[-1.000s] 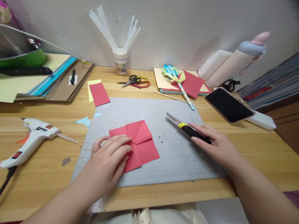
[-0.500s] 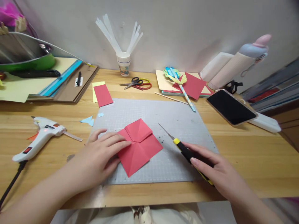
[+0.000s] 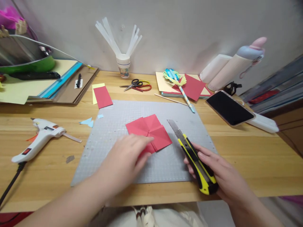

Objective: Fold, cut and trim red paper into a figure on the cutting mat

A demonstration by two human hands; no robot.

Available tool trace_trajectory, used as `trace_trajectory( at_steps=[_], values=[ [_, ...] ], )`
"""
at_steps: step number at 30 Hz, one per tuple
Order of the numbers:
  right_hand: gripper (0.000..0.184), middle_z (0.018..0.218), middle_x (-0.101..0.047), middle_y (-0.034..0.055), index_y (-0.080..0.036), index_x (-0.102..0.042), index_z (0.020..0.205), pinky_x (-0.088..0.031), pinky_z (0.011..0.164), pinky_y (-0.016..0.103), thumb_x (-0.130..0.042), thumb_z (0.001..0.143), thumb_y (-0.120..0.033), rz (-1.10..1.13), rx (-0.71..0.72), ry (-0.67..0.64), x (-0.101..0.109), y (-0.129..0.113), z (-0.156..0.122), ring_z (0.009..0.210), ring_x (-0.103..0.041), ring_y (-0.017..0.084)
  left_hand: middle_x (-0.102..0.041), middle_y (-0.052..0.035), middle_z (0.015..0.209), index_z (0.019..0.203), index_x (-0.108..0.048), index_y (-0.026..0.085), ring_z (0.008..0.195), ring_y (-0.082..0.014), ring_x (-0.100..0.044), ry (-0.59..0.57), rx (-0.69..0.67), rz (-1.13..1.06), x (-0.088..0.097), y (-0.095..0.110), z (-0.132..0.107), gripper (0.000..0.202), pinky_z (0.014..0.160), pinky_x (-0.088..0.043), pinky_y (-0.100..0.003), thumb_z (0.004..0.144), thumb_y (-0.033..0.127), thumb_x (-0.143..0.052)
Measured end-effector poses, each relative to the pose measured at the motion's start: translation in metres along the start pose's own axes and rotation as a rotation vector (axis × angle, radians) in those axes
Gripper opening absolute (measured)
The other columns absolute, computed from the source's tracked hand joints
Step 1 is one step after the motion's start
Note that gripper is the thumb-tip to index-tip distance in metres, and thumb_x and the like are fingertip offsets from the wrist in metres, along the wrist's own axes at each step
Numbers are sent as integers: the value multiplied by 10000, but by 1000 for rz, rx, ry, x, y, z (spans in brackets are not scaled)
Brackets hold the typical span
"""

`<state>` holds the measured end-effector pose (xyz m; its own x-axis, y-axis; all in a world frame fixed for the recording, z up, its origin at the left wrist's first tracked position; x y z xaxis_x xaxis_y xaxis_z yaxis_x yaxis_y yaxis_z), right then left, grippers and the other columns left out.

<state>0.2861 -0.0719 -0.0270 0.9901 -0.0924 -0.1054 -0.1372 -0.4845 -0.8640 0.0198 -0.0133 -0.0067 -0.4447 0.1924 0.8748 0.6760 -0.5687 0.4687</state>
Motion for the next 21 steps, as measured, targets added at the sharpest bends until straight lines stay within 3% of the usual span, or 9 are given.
trace_trajectory(
  at_steps=[3, 6, 9, 13, 17, 21],
  values=[
    [425, 899, -711, 61, -246, -598, 1230, -533, 551, 253, -671, 840, -399, 155, 14, -80, 1, -1, 0, 631, -618, 141, -619, -81, 1266, 1171, -609, 236, 1172, -310, -519, 17, 140, 94, 8, -25, 18, 340, 989, -357, -508, 841, 317, -625],
    [430, 913, -694, 41, -268, -566, 1229, -555, 635, 265, -695, 822, -313, 245, -25, -64, -3, -1, 2, 688, -631, 141, -544, -142, 1357, 1268, -557, 207, 1281, -378, -415, 63, 242, 80, 9, -50, 39, 511, 1041, -264, -589, 806, 403, -652],
    [466, 911, -684, 47, -251, -528, 1258, -566, 669, 296, -686, 819, -254, 299, -67, -64, -12, -1, 5, 706, -626, 150, -602, -155, 1266, 1300, -523, 166, 1201, -362, -493, 77, 336, 4, 7, -66, 59, 561, 995, -335, -561, 804, 401, -640],
    [503, 895, -678, 48, -239, -495, 1298, -561, 639, 298, -671, 827, -243, 306, -55, -82, -21, -1, 9, 694, -617, 153, -694, -12, 901, 1225, -574, 229, 898, -213, -630, 9, 334, -151, 7, -70, 73, 419, 916, -430, -412, 816, 319, -596],
    [536, 889, -686, 52, -241, -484, 1316, -556, 640, 299, -680, 818, -269, 258, -56, -54, -19, 1, 9, 701, -624, 160, -633, 41, 736, 1180, -586, 238, 701, -150, -604, -10, 349, -237, 12, -70, 55, 373, 730, -472, -294, 820, 327, -551],
    [557, 907, -683, 57, -241, -474, 1331, -524, 606, 262, -677, 820, -331, 161, -33, -31, -12, 1, 7, 687, -601, 145, -620, 26, 745, 1119, -588, 219, 694, -170, -589, 74, 480, -185, 20, -78, 11, 346, 668, -450, -300, 819, 381, -528]
  ],
)
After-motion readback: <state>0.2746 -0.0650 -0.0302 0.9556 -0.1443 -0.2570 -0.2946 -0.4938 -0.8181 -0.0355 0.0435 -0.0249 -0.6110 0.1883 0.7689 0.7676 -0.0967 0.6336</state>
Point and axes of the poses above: each hand's wrist, its own z-axis towards the middle knuckle, its own x-axis out of the back of the hand, y = z × x, the point moved 1 cm from there along z, towards the middle knuckle
